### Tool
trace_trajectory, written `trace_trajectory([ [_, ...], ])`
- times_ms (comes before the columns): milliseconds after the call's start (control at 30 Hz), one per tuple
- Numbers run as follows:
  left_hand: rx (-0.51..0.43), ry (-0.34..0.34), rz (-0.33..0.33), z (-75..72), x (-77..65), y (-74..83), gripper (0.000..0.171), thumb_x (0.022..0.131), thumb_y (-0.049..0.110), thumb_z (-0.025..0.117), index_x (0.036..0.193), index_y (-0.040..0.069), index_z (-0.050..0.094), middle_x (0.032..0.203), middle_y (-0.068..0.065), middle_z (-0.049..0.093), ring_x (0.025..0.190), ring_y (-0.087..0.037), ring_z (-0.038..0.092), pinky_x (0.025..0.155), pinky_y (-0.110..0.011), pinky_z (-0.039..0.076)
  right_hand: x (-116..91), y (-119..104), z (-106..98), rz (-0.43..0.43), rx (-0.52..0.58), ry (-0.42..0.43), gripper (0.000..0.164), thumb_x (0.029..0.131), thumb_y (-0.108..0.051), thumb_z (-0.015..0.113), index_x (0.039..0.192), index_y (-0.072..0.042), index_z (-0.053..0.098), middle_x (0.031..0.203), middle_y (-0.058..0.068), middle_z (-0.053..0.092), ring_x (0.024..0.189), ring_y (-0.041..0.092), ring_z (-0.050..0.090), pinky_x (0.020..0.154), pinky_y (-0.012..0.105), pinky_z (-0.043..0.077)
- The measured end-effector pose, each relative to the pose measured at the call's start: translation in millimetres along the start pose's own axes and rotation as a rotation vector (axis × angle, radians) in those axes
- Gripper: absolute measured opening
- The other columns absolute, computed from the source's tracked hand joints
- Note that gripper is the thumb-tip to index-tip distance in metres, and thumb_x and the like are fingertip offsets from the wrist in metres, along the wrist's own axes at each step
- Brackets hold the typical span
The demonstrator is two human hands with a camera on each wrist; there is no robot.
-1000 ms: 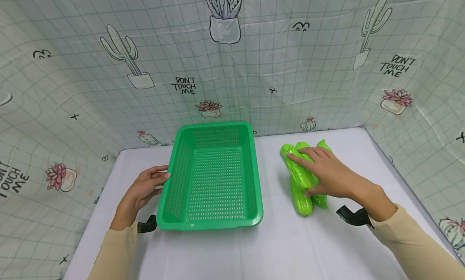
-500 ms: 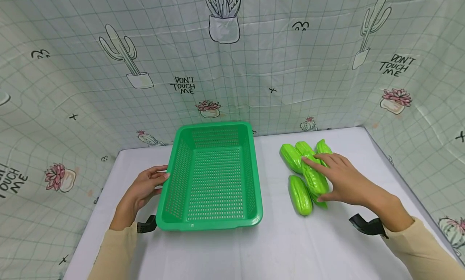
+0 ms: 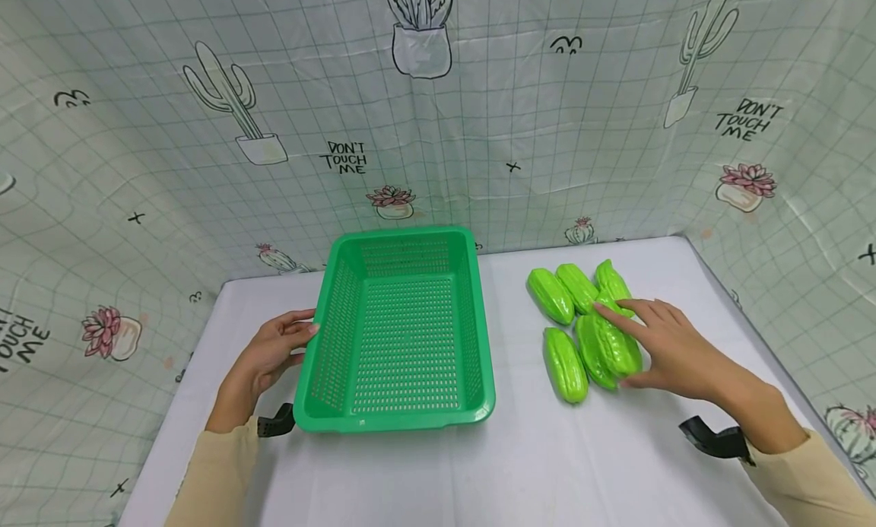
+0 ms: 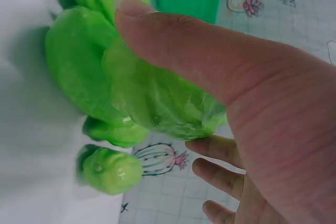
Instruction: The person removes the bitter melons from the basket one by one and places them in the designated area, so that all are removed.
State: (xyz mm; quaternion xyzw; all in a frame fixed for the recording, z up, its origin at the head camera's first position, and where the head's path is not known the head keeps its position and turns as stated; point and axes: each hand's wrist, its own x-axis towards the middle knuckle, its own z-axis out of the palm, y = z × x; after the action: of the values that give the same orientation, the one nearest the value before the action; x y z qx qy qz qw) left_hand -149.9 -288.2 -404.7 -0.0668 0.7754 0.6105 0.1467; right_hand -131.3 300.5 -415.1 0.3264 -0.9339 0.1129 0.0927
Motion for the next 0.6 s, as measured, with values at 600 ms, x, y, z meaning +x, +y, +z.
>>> trace_trajectory([
  [600,-0.024,-0.002,0.007,-0.6,1.1,-0.6,0.057,0.111,0.011,0.057,0.16,-0.008,0.034,0.113,0.005,0.067,0.091,-0.003,0.07,0.081,-0.026,0.06,-20.0,6.2,2.2,0.108,-0.002,-0.051,0.12,0.059,-0.029,0.106,0.161,-0.014,0.043,0.144,0.032,0.051,0.131,0.055,0.044,0.103,0.075,0.032],
])
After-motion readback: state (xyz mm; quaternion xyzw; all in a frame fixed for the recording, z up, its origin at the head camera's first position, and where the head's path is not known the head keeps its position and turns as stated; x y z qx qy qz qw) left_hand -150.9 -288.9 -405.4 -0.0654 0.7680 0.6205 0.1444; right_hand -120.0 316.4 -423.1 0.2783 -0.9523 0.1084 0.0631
